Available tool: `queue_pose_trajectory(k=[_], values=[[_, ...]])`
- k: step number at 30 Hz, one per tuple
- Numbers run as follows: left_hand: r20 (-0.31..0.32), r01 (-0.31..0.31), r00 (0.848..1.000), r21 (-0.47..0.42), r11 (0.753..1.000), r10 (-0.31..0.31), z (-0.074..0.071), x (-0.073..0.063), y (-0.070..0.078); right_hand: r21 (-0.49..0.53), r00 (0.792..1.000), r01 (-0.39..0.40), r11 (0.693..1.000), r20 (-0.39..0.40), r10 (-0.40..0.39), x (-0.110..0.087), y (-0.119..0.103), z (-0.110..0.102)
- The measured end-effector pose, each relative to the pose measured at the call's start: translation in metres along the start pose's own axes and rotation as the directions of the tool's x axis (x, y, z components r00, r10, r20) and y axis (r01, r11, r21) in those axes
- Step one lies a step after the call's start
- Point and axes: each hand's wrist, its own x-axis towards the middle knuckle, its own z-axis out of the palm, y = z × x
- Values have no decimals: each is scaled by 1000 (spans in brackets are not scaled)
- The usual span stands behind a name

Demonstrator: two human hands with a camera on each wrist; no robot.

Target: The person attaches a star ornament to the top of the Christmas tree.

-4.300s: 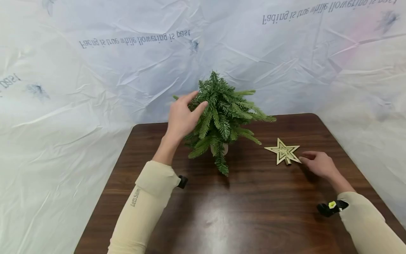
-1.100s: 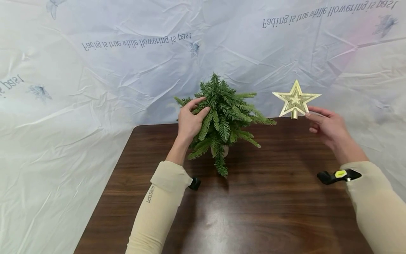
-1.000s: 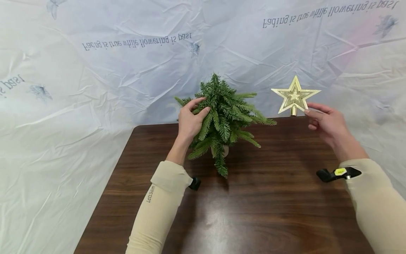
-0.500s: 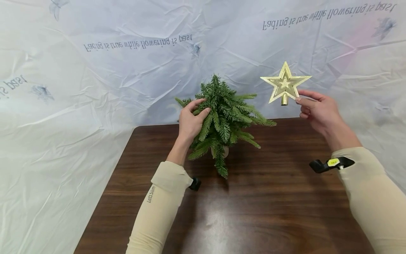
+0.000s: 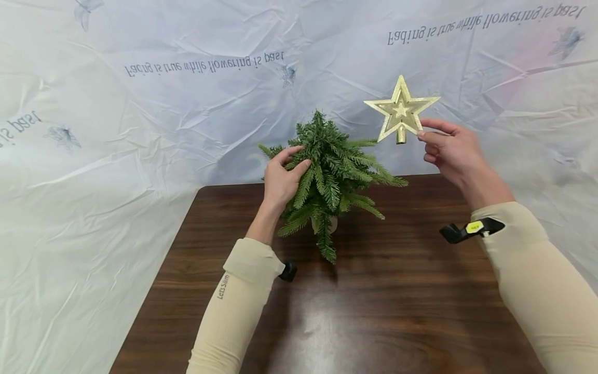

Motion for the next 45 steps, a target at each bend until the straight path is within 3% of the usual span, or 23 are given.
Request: queue_pose_trajectory(k=[14,30,45], values=[[0,2,1000,11,1000,-2,-2,0,-1,-41,999,0,999,41,1,14,-4,37],[10,-18,1000,15,1000,18,-1,-1,-1,-12,998,-36,999,52,37,27,-7,73],[7,-12,1000,14,1000,11,-1,-1,-1,18,999,-43,999,20,42,41,-11,111]])
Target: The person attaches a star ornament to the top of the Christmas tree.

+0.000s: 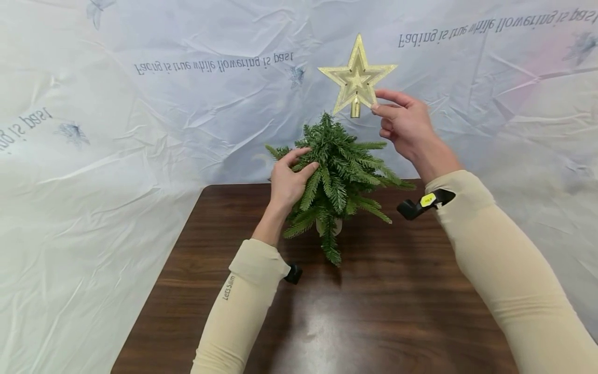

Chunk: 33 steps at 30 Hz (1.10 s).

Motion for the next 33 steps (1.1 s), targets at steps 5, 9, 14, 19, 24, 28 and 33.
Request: queue_pose_trajectory(k=[5,9,14,19,24,28,33], values=[[-1,0,1000,7,1000,0,0,0,0,-5,1000,-3,1000,-16,3,5,0,11],[3,-1,1000,4,1000,1,0,-1,1,2,999,-8,1000,-36,8,9,-1,19],[3,0,1000,5,1000,0,0,-1,1,-16,999,-9,1000,-43,8,13,0,30],[-1,3,1000,6,1000,-3,-1,-1,1,-38,999,-6,999,-41,5,16,2,40],[1,4,1000,1,1000,-4,0,0,0,-39,999,5,999,-52,-7,21,6,45],[2,3,1000,0,1000,-3,0,0,0,-48,998,4,999,-58,-7,24,10,48],[5,10,1000,4,1000,-10,-1,0,0,-57,998,1,998,-64,-5,26,14,50]])
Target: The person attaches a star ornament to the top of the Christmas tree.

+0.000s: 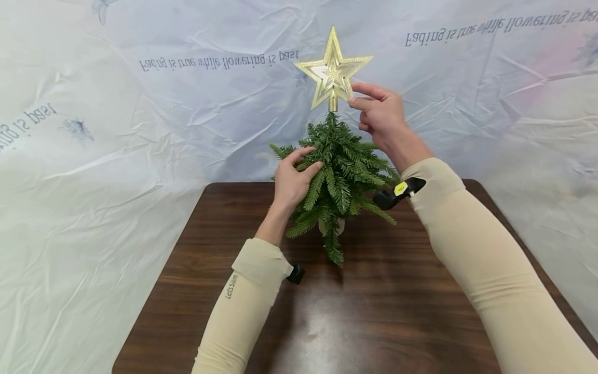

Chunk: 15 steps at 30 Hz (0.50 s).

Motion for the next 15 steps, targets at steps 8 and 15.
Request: queue_pose_trajectory(k=[8,15], values=[[-1,5,1000,2,1000,-5,1,0,0,-44,1000,14,999,16,-14,-1,5,0],[-8,1,1000,3,1000,-1,1,0,0,-84,999,29,996,37,-26,-4,8,-1]])
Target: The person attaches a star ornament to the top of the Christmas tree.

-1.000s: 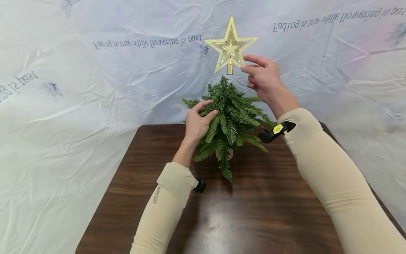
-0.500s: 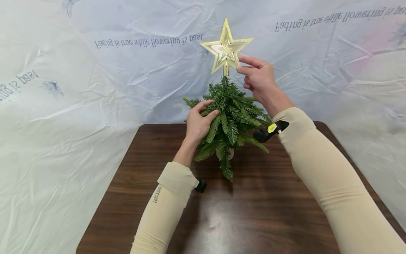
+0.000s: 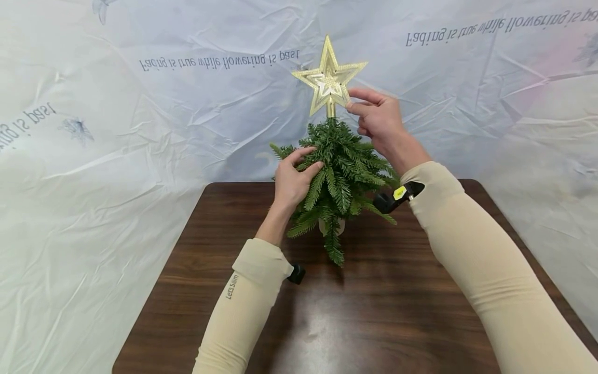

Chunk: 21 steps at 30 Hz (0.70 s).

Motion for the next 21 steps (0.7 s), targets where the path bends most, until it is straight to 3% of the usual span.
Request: queue_pose_trajectory(k=[21], values=[[-14,7,1000,3,1000,-7,0,-3,3,-127,996,91,988,30,-88,-6,6,-6]])
